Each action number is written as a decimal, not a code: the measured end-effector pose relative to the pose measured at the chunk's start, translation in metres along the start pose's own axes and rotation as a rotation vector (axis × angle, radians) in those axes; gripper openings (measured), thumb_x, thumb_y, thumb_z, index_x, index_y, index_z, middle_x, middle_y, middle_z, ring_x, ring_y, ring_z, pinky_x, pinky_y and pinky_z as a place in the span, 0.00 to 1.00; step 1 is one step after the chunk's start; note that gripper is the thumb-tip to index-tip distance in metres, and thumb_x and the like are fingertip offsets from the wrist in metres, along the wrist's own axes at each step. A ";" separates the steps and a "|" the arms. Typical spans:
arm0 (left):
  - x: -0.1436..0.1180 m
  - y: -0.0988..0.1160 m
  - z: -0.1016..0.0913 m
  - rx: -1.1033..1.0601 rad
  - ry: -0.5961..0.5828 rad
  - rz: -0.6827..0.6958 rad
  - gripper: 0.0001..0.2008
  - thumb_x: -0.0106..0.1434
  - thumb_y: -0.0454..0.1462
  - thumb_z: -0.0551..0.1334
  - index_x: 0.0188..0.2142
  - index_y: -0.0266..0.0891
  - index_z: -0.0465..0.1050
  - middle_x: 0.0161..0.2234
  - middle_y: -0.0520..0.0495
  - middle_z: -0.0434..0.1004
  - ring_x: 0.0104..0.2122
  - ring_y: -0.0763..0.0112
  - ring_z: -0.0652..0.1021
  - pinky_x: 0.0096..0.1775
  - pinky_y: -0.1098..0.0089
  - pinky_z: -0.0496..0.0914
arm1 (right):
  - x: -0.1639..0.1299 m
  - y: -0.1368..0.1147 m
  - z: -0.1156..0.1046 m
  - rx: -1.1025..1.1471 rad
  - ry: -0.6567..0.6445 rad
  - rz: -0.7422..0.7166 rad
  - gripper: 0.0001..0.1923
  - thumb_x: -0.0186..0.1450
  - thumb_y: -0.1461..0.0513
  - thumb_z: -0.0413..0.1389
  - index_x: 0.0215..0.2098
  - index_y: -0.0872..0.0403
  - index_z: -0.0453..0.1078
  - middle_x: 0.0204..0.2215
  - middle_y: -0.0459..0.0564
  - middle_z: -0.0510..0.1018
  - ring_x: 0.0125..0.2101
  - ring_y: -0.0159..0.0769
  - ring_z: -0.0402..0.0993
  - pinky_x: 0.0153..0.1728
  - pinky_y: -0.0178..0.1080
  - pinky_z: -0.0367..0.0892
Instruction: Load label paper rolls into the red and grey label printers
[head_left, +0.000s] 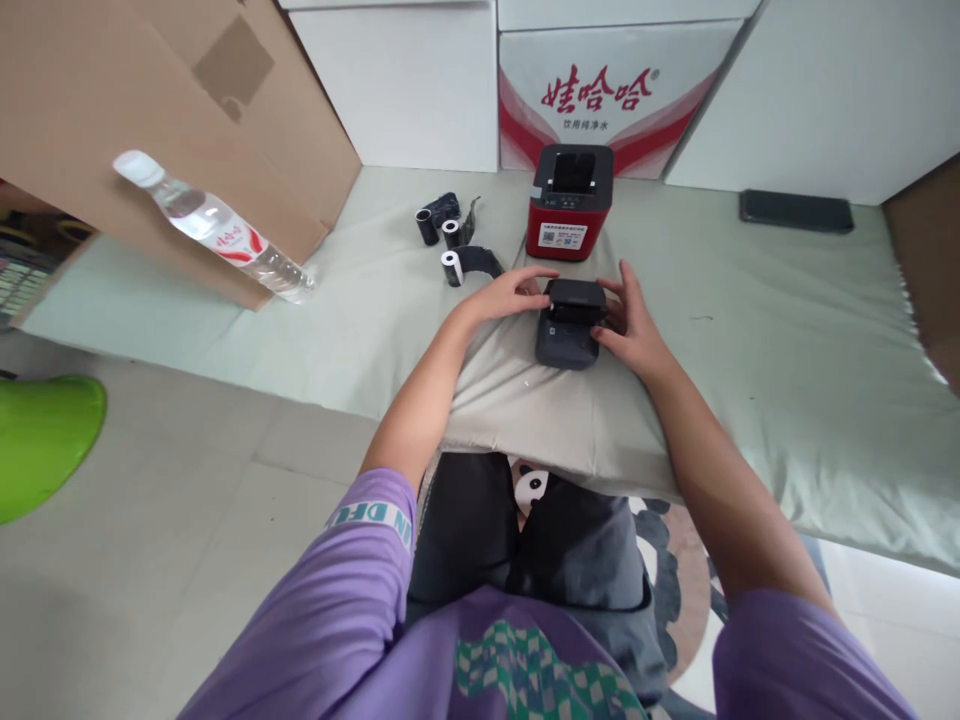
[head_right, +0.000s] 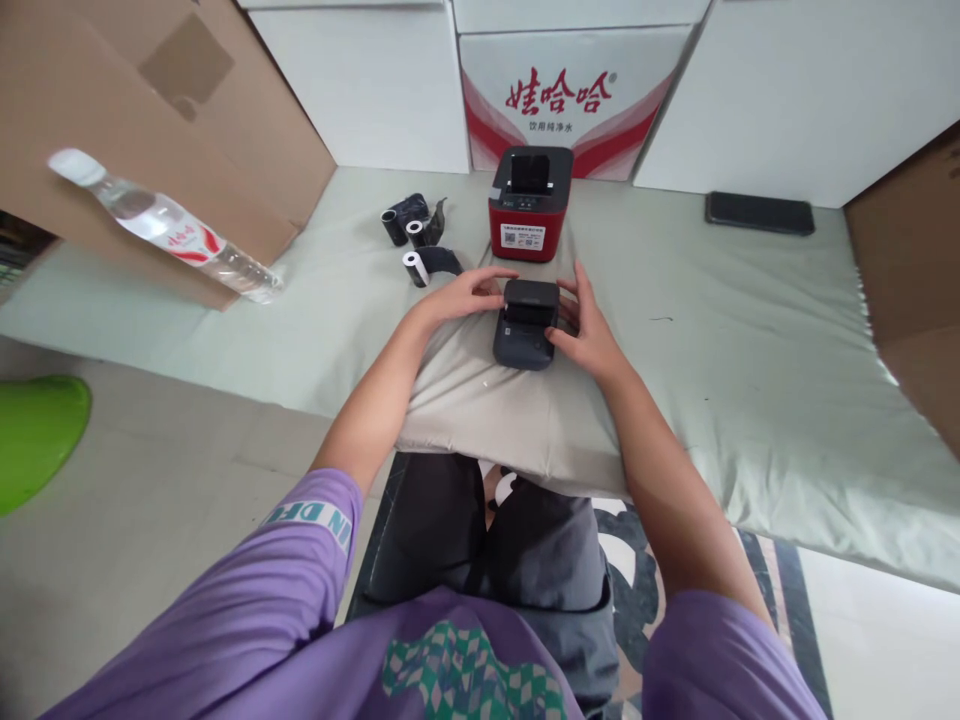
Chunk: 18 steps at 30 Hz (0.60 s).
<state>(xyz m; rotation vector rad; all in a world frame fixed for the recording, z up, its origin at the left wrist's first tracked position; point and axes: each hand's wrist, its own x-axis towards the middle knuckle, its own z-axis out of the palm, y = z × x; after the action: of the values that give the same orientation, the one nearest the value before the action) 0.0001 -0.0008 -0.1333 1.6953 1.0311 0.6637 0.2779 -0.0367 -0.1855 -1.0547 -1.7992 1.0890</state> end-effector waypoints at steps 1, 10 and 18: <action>0.002 -0.002 0.004 0.012 0.059 0.001 0.12 0.70 0.40 0.66 0.51 0.39 0.78 0.27 0.54 0.70 0.29 0.71 0.72 0.38 0.71 0.65 | 0.000 0.000 0.000 0.013 0.005 0.002 0.76 0.54 0.30 0.68 0.84 0.42 0.28 0.78 0.63 0.58 0.73 0.59 0.67 0.72 0.63 0.63; 0.020 -0.005 0.028 0.235 0.475 -0.096 0.25 0.77 0.48 0.61 0.23 0.42 0.68 0.22 0.51 0.69 0.32 0.67 0.74 0.35 0.69 0.59 | 0.001 -0.004 0.005 0.003 0.010 -0.019 0.74 0.54 0.29 0.67 0.83 0.38 0.30 0.80 0.60 0.53 0.71 0.58 0.69 0.69 0.61 0.68; 0.018 -0.003 0.032 0.138 0.644 -0.075 0.25 0.79 0.38 0.56 0.22 0.43 0.55 0.22 0.53 0.62 0.31 0.70 0.69 0.37 0.70 0.61 | -0.002 -0.021 0.004 -0.311 0.081 -0.152 0.36 0.62 0.32 0.62 0.56 0.46 0.79 0.72 0.59 0.62 0.68 0.61 0.68 0.67 0.64 0.69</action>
<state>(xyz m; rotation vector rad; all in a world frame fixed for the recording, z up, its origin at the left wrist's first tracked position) 0.0342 0.0004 -0.1485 1.5772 1.6074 1.1508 0.2694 -0.0462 -0.1679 -1.1022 -1.9887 0.6803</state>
